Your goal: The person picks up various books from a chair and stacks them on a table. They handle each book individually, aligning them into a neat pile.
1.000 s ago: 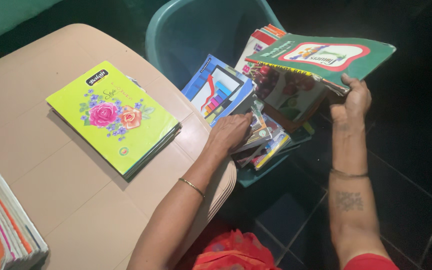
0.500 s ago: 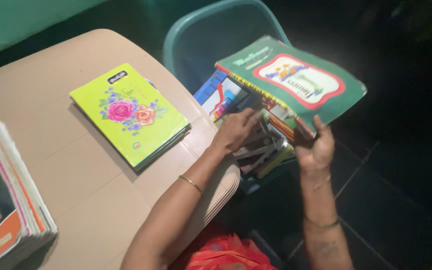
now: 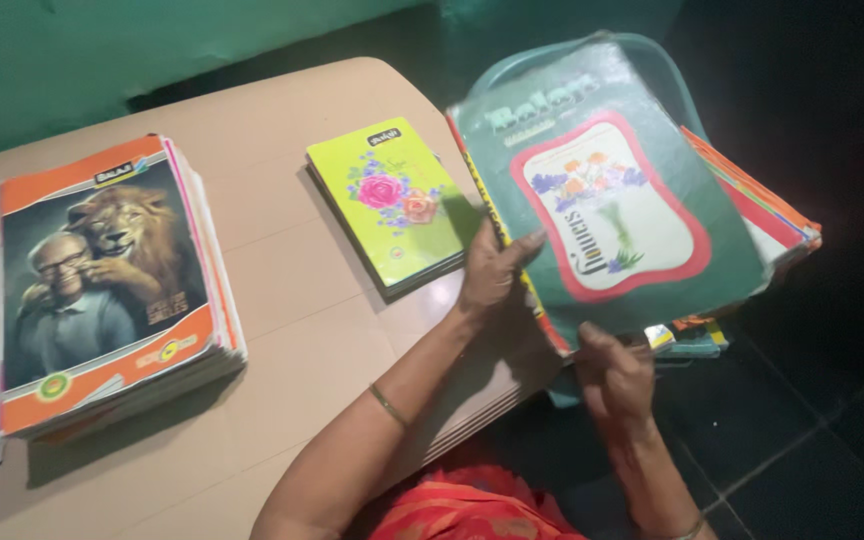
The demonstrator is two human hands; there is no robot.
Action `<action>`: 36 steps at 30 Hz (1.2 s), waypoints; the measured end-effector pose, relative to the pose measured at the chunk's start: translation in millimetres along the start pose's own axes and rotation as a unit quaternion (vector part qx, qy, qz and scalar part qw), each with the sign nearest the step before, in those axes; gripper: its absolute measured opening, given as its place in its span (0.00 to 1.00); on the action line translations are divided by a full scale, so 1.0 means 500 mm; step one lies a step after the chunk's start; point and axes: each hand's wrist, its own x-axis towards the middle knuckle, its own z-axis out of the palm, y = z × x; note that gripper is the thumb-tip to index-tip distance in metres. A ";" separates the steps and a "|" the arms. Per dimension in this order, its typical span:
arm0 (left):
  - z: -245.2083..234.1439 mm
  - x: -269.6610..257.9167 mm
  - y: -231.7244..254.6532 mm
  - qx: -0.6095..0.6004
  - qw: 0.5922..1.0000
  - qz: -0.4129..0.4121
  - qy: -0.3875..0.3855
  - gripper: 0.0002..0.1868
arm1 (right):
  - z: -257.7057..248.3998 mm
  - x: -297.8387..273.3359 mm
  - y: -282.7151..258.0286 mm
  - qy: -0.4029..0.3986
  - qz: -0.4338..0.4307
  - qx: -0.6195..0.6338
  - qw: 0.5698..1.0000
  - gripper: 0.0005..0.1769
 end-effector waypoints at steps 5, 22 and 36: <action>-0.028 -0.051 0.132 -0.040 0.998 0.039 0.009 0.24 | -0.026 -0.030 0.087 -0.117 0.081 -0.019 0.990 0.09; -0.252 -0.253 0.470 0.050 0.989 0.079 0.116 0.23 | 0.319 0.144 0.097 -0.372 0.244 0.097 0.891 0.67; -0.231 -0.216 0.520 0.193 0.968 0.093 0.134 0.26 | 0.459 0.278 0.209 -0.246 0.214 -0.059 0.944 0.28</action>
